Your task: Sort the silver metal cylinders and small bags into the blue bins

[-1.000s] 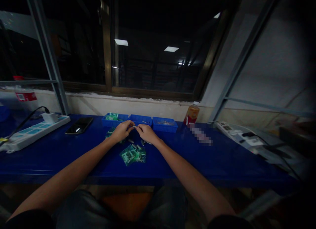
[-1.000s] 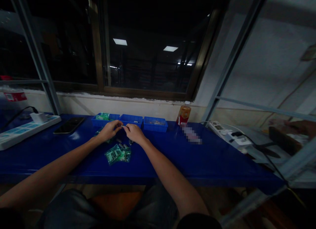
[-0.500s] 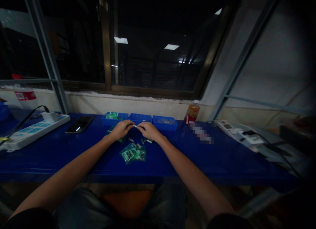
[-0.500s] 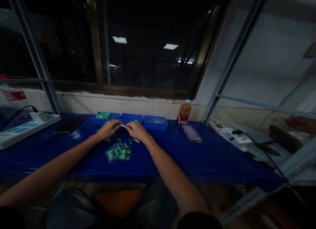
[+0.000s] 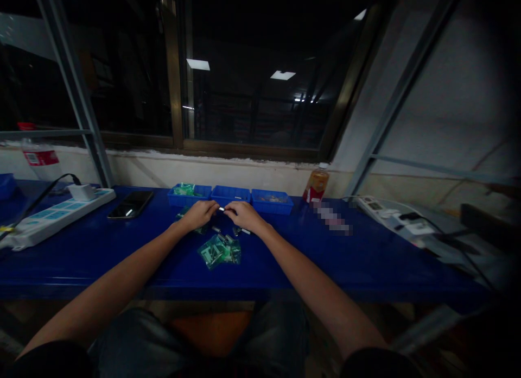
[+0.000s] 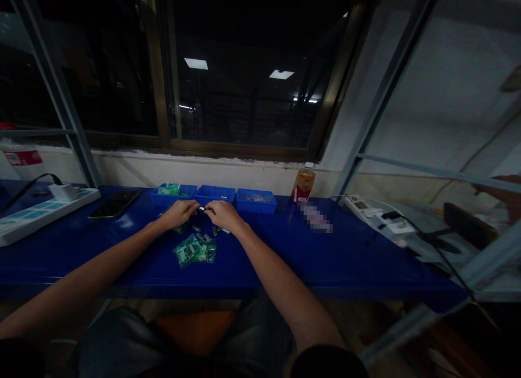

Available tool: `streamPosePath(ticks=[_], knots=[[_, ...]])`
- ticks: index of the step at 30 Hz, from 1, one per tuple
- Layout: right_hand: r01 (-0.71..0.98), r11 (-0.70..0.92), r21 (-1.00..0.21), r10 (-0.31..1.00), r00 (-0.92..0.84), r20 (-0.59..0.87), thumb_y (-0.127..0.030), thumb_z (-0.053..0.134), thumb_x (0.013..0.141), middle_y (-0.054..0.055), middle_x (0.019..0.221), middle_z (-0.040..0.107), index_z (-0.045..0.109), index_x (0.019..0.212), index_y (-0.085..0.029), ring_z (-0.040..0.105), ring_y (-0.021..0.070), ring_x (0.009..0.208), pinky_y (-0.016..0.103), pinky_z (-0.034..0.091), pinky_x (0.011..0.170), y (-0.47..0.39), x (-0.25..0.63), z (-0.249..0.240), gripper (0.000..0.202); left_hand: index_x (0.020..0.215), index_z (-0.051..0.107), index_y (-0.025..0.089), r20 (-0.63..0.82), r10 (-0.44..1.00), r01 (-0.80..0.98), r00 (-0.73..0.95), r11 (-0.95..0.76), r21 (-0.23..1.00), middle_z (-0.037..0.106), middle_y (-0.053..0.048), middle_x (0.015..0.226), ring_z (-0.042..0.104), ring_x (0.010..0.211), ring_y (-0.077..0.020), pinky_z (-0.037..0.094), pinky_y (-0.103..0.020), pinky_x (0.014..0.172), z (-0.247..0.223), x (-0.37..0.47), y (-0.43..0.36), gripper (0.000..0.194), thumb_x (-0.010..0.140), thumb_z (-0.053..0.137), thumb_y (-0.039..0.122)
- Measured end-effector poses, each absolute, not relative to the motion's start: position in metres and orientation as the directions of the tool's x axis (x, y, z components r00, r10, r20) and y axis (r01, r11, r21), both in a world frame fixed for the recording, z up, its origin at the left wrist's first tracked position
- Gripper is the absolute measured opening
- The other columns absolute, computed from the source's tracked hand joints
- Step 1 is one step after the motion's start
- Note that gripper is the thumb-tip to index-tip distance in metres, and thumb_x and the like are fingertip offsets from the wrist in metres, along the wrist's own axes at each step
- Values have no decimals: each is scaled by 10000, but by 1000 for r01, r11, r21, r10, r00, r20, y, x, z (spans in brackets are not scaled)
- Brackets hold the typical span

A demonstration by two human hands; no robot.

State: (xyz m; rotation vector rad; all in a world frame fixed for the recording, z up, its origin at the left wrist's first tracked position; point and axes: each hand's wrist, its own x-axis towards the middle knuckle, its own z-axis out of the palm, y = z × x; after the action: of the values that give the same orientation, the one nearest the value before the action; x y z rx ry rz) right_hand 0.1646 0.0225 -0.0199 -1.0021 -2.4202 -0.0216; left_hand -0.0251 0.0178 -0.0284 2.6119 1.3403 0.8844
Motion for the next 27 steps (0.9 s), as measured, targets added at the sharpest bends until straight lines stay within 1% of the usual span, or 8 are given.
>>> streamPosePath(ticks=[3, 6, 10, 14, 16, 21, 27], knots=[[689, 709, -150, 664, -582, 468, -225, 528, 810, 35, 831, 661, 640, 929, -188, 588, 149, 793, 241, 381, 694, 18, 162, -18, 168, 738, 574, 168, 448, 771, 723, 452, -611, 323, 658, -51, 732, 615, 699, -162, 409, -235, 661, -30, -23, 18, 377, 918, 290, 338], [706, 692, -151, 681, -569, 461, -281, 548, 804, 23, 771, 643, 611, 965, -186, 575, 145, 742, 236, 369, 648, 13, 161, -17, 197, 729, 570, 169, 440, 782, 740, 441, -594, 315, 655, -54, 728, 611, 685, -164, 408, -237, 652, -30, -21, 17, 393, 918, 278, 351], [704, 693, -157, 674, -554, 489, -271, 504, 838, 27, 791, 636, 603, 945, -185, 567, 139, 772, 234, 364, 673, 12, 159, -18, 169, 719, 564, 171, 433, 782, 750, 449, -593, 293, 639, -48, 699, 595, 652, -162, 402, -240, 635, -30, -19, 15, 398, 916, 270, 352], [677, 713, -186, 659, -554, 509, -263, 485, 852, 27, 801, 634, 597, 922, -180, 561, 133, 758, 232, 364, 678, 14, 159, -19, 156, 728, 555, 166, 442, 780, 721, 443, -603, 343, 640, -49, 713, 598, 674, -159, 405, -237, 642, -32, -18, 16, 400, 916, 254, 352], [668, 722, -180, 646, -560, 518, -248, 483, 852, 29, 806, 631, 591, 912, -177, 555, 131, 755, 231, 364, 681, 14, 158, -19, 142, 730, 552, 165, 457, 780, 717, 427, -600, 355, 636, -47, 705, 590, 661, -157, 403, -239, 628, -33, -18, 18, 403, 915, 241, 343], [693, 713, -105, 630, -568, 530, -212, 466, 855, 50, 850, 628, 576, 913, -166, 548, 146, 817, 248, 368, 739, 10, 154, -20, 132, 705, 548, 173, 476, 791, 773, 384, -558, 304, 611, -37, 665, 556, 620, -156, 390, -250, 617, -35, -17, 21, 382, 899, 251, 313], [700, 714, -22, 604, -599, 527, -187, 449, 857, 79, 911, 632, 567, 914, -157, 545, 171, 893, 269, 365, 801, 6, 151, -22, 135, 658, 534, 178, 469, 799, 776, 377, -549, 310, 606, -33, 635, 551, 593, -154, 386, -246, 605, -35, -17, 21, 372, 891, 266, 292]])
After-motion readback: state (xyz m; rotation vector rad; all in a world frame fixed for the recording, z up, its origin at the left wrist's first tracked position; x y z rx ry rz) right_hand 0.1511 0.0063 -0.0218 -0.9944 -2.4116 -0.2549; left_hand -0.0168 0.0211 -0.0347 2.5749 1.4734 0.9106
